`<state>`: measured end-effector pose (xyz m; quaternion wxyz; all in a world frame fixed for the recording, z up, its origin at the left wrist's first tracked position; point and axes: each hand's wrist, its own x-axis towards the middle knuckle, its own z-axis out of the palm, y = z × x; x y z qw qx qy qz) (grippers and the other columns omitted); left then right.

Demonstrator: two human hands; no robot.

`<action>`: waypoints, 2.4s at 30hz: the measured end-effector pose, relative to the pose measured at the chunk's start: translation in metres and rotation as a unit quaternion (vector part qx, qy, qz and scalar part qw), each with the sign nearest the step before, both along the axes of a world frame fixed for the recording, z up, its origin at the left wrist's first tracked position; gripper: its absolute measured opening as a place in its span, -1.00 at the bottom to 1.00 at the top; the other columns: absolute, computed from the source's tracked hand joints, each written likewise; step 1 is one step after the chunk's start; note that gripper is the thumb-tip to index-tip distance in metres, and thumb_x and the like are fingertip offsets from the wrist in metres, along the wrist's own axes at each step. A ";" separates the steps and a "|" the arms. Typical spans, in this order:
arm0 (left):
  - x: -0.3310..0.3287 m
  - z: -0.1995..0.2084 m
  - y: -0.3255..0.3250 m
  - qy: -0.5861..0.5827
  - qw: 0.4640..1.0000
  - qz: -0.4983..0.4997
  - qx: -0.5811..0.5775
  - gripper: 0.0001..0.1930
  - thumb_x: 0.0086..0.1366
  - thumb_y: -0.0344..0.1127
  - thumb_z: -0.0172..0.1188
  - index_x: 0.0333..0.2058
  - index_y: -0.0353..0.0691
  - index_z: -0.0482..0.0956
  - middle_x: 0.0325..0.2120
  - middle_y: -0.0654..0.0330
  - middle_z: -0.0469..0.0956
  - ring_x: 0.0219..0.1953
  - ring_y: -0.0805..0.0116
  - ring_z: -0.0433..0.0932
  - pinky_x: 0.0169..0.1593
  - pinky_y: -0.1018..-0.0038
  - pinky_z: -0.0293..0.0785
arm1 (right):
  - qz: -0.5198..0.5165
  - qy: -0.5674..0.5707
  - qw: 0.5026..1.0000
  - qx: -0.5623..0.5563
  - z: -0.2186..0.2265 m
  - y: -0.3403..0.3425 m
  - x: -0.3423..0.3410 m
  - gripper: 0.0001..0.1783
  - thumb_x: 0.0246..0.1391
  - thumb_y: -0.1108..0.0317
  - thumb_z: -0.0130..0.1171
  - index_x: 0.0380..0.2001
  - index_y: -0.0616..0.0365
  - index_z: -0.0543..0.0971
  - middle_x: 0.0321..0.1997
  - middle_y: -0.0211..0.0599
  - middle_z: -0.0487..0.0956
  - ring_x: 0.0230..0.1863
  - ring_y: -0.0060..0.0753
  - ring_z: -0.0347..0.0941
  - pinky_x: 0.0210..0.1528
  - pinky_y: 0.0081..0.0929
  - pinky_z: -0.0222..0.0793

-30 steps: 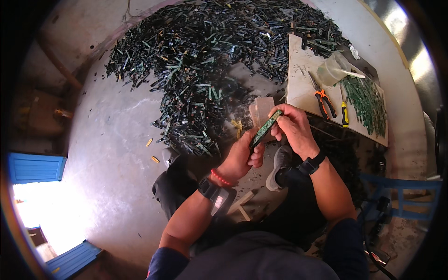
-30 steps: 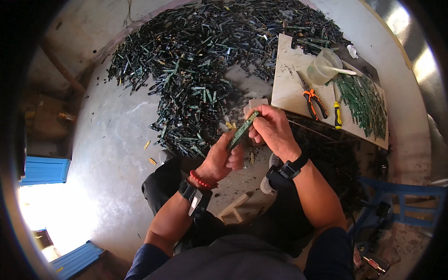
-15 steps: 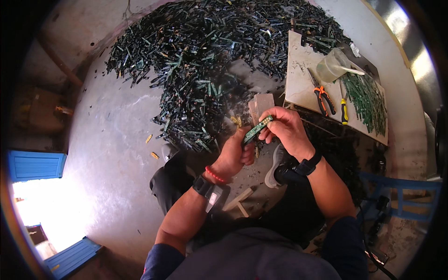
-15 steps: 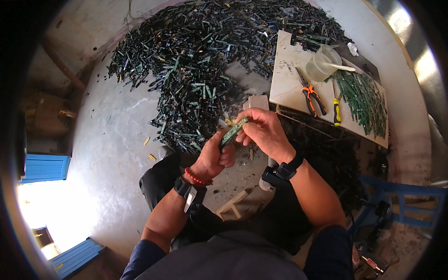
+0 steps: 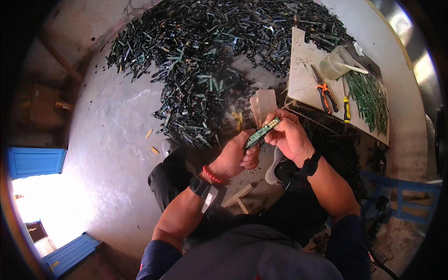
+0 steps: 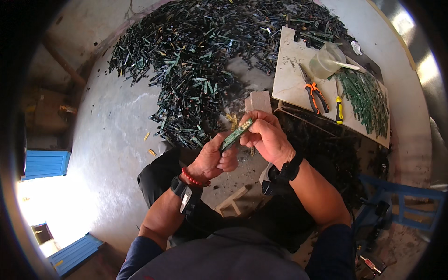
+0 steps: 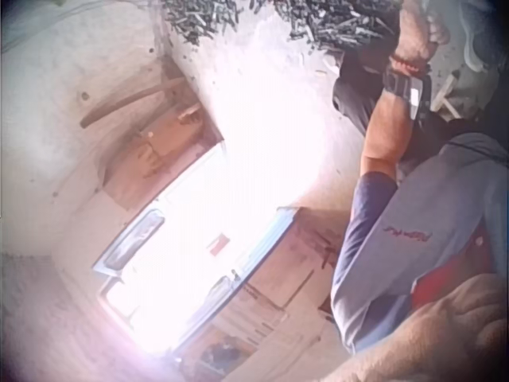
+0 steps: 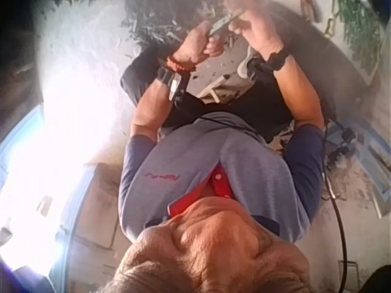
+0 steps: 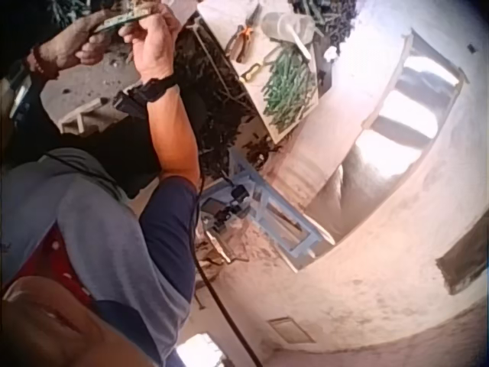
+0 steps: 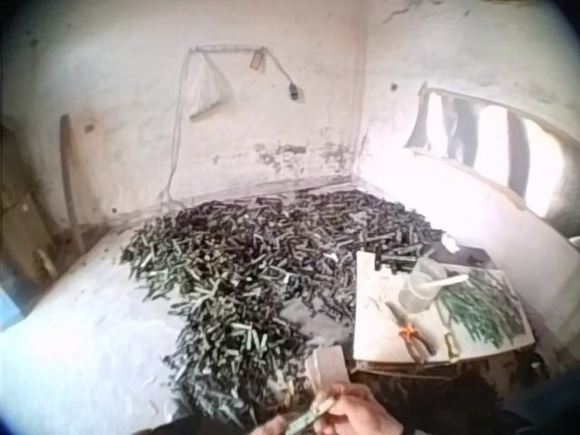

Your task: The person sits on the floor and uses pliers and a screwdriver to remove components from a small electronic device. They repeatedly pry and cut parts, then place the device aside and pick up a circuit board to scrape it with the screwdriver.

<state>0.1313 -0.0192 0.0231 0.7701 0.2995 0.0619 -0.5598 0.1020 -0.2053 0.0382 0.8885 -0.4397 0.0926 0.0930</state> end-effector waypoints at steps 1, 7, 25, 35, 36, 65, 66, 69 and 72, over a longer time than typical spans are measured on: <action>0.000 0.006 -0.002 0.001 1.000 0.006 0.010 -0.56 0.39 0.06 -0.25 -0.54 -0.12 0.31 -0.82 0.40 0.13 -0.83 0.55 0.01 -0.69 0.56 -0.03 | -0.008 0.004 1.000 0.014 0.000 0.002 -0.001 -0.75 0.00 0.46 -0.05 -0.28 0.28 0.55 -0.49 -0.29 0.56 -0.53 -0.49 0.52 -0.51 -0.61 0.40; -0.001 0.003 -0.003 0.018 0.999 -0.014 -0.023 -0.51 0.37 0.10 -0.28 -0.66 -0.07 0.23 -0.83 0.41 0.10 -0.82 0.54 0.00 -0.68 0.56 -0.04 | 0.015 0.023 1.000 -0.005 0.006 -0.003 0.002 -0.79 0.00 0.47 -0.08 -0.33 0.23 0.53 -0.48 -0.32 0.55 -0.55 -0.51 0.50 -0.52 -0.63 0.39; 0.013 -0.001 -0.011 -0.039 0.992 0.039 0.113 -0.49 0.35 0.08 -0.26 -0.71 -0.09 0.20 -0.83 0.40 0.04 -0.78 0.50 -0.04 -0.64 0.52 -0.08 | 0.021 -0.035 0.964 -0.262 0.037 -0.019 0.009 -0.80 0.05 0.43 -0.03 -0.23 0.23 0.45 -0.41 -0.29 0.55 -0.45 -0.52 0.51 -0.42 -0.63 0.42; 0.015 -0.001 -0.018 0.004 0.998 0.015 0.066 -0.52 0.37 0.03 -0.31 -0.67 -0.09 0.19 -0.81 0.39 0.03 -0.77 0.50 -0.03 -0.63 0.52 -0.07 | -0.412 0.074 0.579 -0.699 0.007 -0.163 -0.025 -0.61 -0.08 0.24 0.29 -0.18 0.22 0.56 -0.23 -0.14 0.56 -0.21 -0.25 0.49 -0.13 -0.40 0.39; 0.016 -0.001 -0.019 0.011 0.998 0.015 0.064 -0.52 0.37 0.03 -0.31 -0.67 -0.09 0.19 -0.81 0.39 0.03 -0.77 0.50 -0.03 -0.63 0.52 -0.06 | -0.388 0.094 0.579 -0.711 0.001 -0.167 -0.027 -0.58 -0.09 0.20 0.30 -0.17 0.20 0.56 -0.20 -0.11 0.56 -0.17 -0.19 0.48 -0.10 -0.35 0.38; 0.013 -0.013 -0.025 0.003 0.997 0.011 0.070 -0.53 0.36 0.04 -0.27 -0.67 -0.10 0.18 -0.81 0.38 0.02 -0.78 0.50 -0.07 -0.64 0.51 -0.07 | -0.235 -0.016 0.930 -0.282 0.056 -0.109 -0.064 -0.87 0.13 0.37 0.14 -0.34 0.22 0.51 -0.65 -0.59 0.33 -0.72 -0.82 0.12 -0.70 -0.77 0.03; 0.014 -0.013 -0.026 0.001 0.997 0.011 0.072 -0.53 0.36 0.04 -0.27 -0.67 -0.10 0.18 -0.81 0.38 0.02 -0.78 0.50 -0.07 -0.64 0.51 -0.07 | -0.221 -0.012 0.930 -0.293 0.056 -0.108 -0.063 -0.88 0.13 0.37 0.15 -0.35 0.22 0.51 -0.65 -0.60 0.33 -0.72 -0.82 0.12 -0.70 -0.77 0.03; 0.014 -0.015 -0.028 0.017 0.996 0.007 0.083 -0.53 0.36 0.03 -0.28 -0.67 -0.10 0.17 -0.81 0.37 0.02 -0.78 0.50 -0.06 -0.64 0.51 -0.07 | -0.198 0.001 0.926 -0.322 0.056 -0.102 -0.058 -0.88 0.11 0.38 0.18 -0.38 0.22 0.53 -0.65 -0.62 0.31 -0.72 -0.84 0.10 -0.70 -0.77 0.02; 0.014 -0.018 -0.029 0.016 0.997 0.002 0.071 -0.53 0.36 0.03 -0.28 -0.67 -0.10 0.17 -0.81 0.37 0.02 -0.78 0.50 -0.05 -0.64 0.51 -0.07 | -0.196 -0.001 0.924 -0.329 0.052 -0.103 -0.054 -0.86 0.11 0.37 0.18 -0.38 0.23 0.53 -0.67 -0.63 0.29 -0.72 -0.84 0.08 -0.71 -0.77 0.00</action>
